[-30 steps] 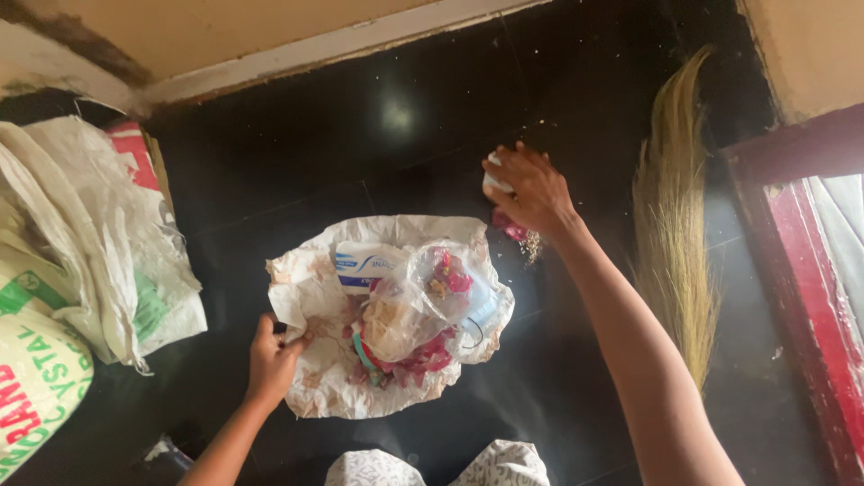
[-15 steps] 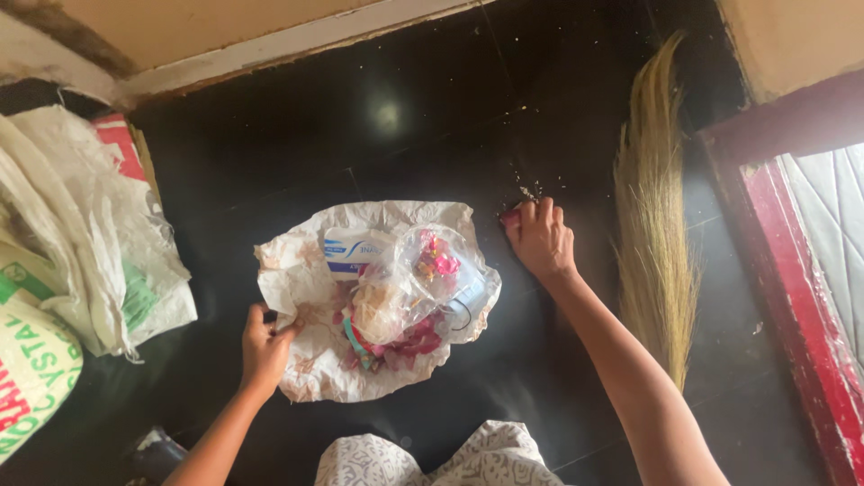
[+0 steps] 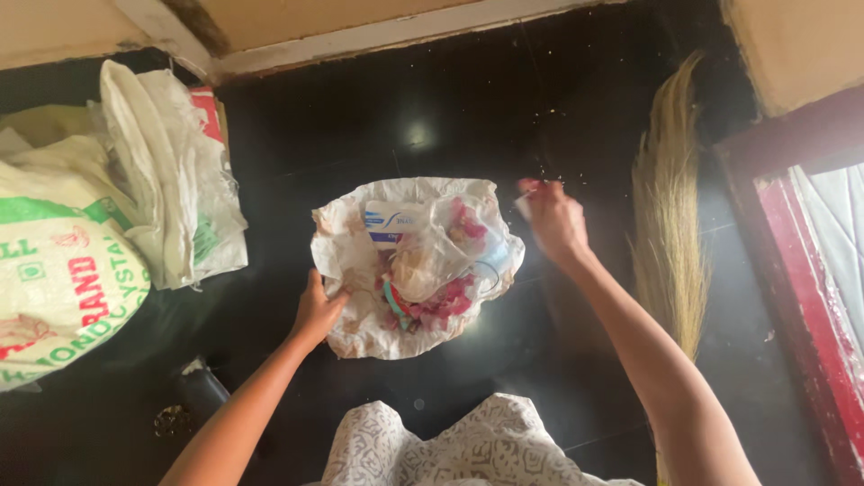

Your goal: The person sweeps scattered debris, including onion peels and packaging waste, into a white paper bag using a traditional broom. They then pick up the bag and continue sweeping the remaining small particles from the dark tiled floor.

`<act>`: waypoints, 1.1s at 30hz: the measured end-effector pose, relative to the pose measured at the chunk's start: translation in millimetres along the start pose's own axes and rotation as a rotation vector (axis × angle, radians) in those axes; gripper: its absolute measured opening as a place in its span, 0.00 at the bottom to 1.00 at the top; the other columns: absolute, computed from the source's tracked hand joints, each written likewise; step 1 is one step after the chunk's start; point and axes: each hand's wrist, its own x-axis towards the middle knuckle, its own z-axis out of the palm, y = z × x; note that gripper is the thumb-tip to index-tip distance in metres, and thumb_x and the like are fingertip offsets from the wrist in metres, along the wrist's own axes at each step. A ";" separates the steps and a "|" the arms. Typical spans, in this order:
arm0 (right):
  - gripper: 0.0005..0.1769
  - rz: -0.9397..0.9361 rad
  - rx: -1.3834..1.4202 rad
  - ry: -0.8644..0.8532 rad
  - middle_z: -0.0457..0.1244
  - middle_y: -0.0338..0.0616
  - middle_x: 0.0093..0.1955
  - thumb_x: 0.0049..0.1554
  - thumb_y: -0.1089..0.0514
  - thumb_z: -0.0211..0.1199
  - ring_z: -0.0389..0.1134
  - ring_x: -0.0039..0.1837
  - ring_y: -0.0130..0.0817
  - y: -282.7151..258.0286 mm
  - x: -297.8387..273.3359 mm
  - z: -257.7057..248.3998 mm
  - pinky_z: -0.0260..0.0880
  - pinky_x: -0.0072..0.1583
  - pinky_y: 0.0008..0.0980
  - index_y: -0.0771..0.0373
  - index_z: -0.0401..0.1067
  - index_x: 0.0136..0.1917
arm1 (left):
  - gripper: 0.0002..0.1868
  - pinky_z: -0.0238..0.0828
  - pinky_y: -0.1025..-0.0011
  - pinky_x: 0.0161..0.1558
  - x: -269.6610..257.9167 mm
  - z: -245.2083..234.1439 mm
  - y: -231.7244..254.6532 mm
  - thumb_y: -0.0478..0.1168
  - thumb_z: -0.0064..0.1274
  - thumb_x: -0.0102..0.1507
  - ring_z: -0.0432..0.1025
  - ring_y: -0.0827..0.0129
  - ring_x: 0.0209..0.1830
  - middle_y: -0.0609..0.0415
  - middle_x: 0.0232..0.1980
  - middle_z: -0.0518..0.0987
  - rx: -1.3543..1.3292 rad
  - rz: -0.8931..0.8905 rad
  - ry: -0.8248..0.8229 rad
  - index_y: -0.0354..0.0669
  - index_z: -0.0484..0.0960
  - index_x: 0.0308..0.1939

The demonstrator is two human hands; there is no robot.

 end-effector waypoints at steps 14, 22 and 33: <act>0.25 -0.291 0.371 -0.136 0.59 0.61 0.71 0.59 0.55 0.59 0.70 0.56 0.52 -175.6 -15.9 -97.0 0.73 0.55 0.45 0.59 0.67 0.69 | 0.28 0.73 0.59 0.51 -14.3 -5.4 20.2 0.45 0.61 0.57 0.79 0.48 0.51 0.34 0.50 0.80 -0.020 0.000 -0.099 0.31 0.69 0.53; 0.42 0.198 0.323 0.044 0.44 0.70 0.81 0.58 0.48 0.64 0.47 0.81 0.63 -3.5 -71.1 -47.4 0.50 0.76 0.50 0.73 0.54 0.76 | 0.27 0.71 0.61 0.50 -8.9 -7.3 1.5 0.36 0.62 0.54 0.76 0.53 0.49 0.40 0.51 0.80 0.007 0.000 -0.060 0.35 0.70 0.55; 0.62 0.385 0.126 -0.160 0.23 0.72 0.84 0.60 0.24 0.42 0.18 0.85 0.59 12.4 -136.5 48.1 0.19 0.80 0.53 0.79 0.28 0.81 | 0.26 0.73 0.67 0.44 -18.0 -53.7 -48.9 0.28 0.58 0.54 0.78 0.63 0.42 0.44 0.48 0.82 -0.362 -0.151 0.033 0.36 0.72 0.57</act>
